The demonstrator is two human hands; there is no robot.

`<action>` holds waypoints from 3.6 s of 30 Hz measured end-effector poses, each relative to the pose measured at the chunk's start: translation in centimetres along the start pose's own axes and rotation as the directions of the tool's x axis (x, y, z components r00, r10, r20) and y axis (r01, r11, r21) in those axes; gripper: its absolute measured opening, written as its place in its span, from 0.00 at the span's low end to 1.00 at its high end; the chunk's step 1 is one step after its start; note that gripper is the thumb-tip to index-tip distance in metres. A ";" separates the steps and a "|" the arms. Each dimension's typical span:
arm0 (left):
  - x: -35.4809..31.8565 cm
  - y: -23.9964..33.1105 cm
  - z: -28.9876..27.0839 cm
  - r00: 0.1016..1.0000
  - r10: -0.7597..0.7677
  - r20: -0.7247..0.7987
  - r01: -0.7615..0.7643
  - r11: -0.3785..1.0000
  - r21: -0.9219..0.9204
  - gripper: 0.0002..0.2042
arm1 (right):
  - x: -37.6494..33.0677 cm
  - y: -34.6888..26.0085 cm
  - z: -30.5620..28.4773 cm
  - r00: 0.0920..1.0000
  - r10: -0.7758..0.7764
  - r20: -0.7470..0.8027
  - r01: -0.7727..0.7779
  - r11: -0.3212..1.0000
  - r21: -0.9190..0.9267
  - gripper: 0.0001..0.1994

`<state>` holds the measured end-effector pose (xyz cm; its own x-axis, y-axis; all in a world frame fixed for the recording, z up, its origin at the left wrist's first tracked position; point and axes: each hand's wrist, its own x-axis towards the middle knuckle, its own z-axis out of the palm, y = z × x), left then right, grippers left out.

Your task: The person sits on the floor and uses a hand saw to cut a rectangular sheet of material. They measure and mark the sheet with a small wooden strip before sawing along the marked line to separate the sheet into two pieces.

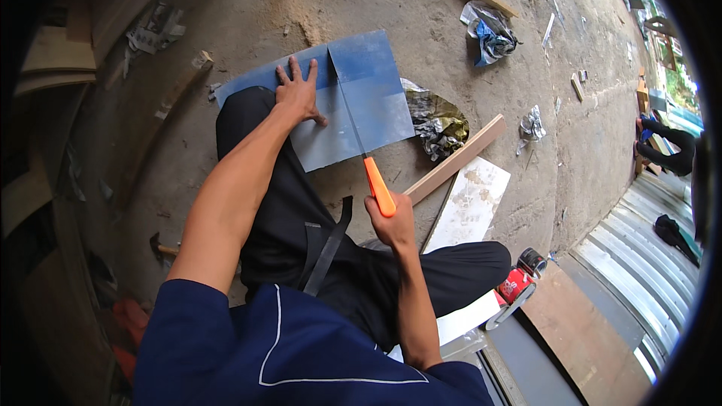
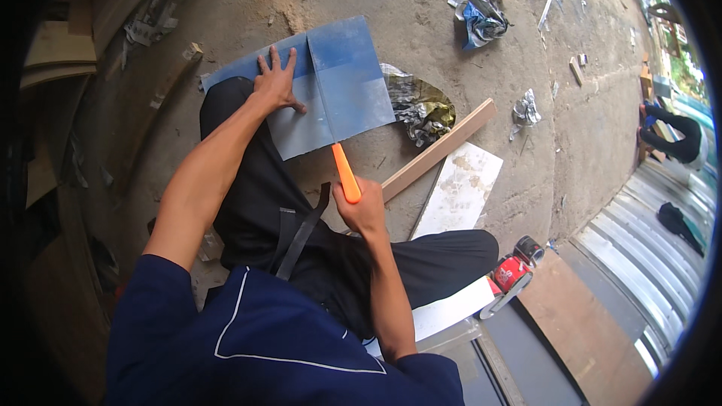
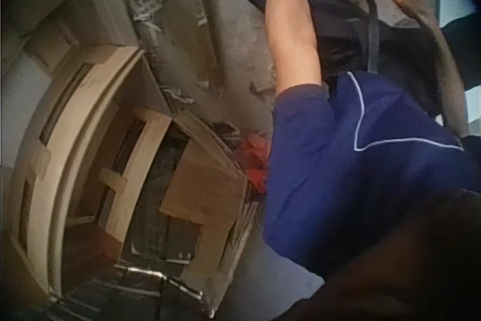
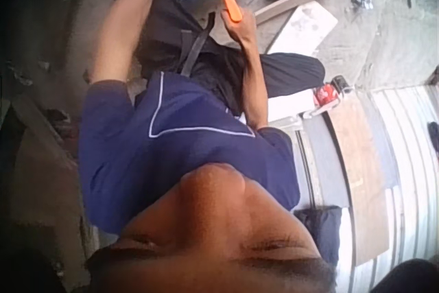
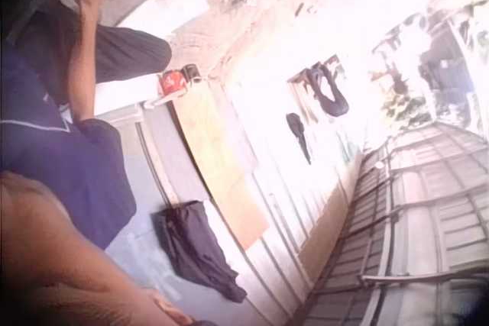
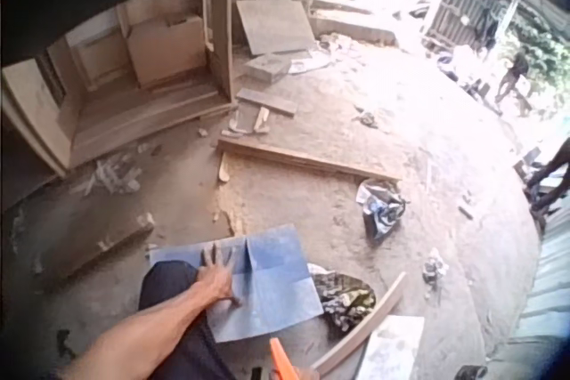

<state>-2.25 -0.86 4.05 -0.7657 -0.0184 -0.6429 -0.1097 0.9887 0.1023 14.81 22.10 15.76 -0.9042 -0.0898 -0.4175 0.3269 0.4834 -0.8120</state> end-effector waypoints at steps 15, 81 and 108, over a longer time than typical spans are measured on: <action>8.0 -2.1 0.5 0.719 -0.593 -0.363 0.382 0.773 -0.507 0.22 | 1.5 -0.4 1.1 0.998 -0.060 -0.027 0.060 0.998 -0.006 0.13; 8.4 1.3 3.8 0.668 -0.351 -0.656 0.204 0.934 -0.293 0.21 | 6.0 -1.5 3.9 0.981 -0.115 -0.157 0.100 0.990 -0.100 0.11; 8.7 1.1 3.0 0.721 -0.400 -0.566 0.264 0.913 -0.310 0.23 | 3.9 2.0 4.8 0.985 -0.146 -0.091 0.142 0.988 -0.053 0.10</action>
<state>-7.11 0.53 -3.75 -0.8666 -0.4933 -0.0747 -0.4987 0.8520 0.1594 13.30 18.56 10.53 -0.9635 -0.0803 -0.2554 0.1802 0.5108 -0.8406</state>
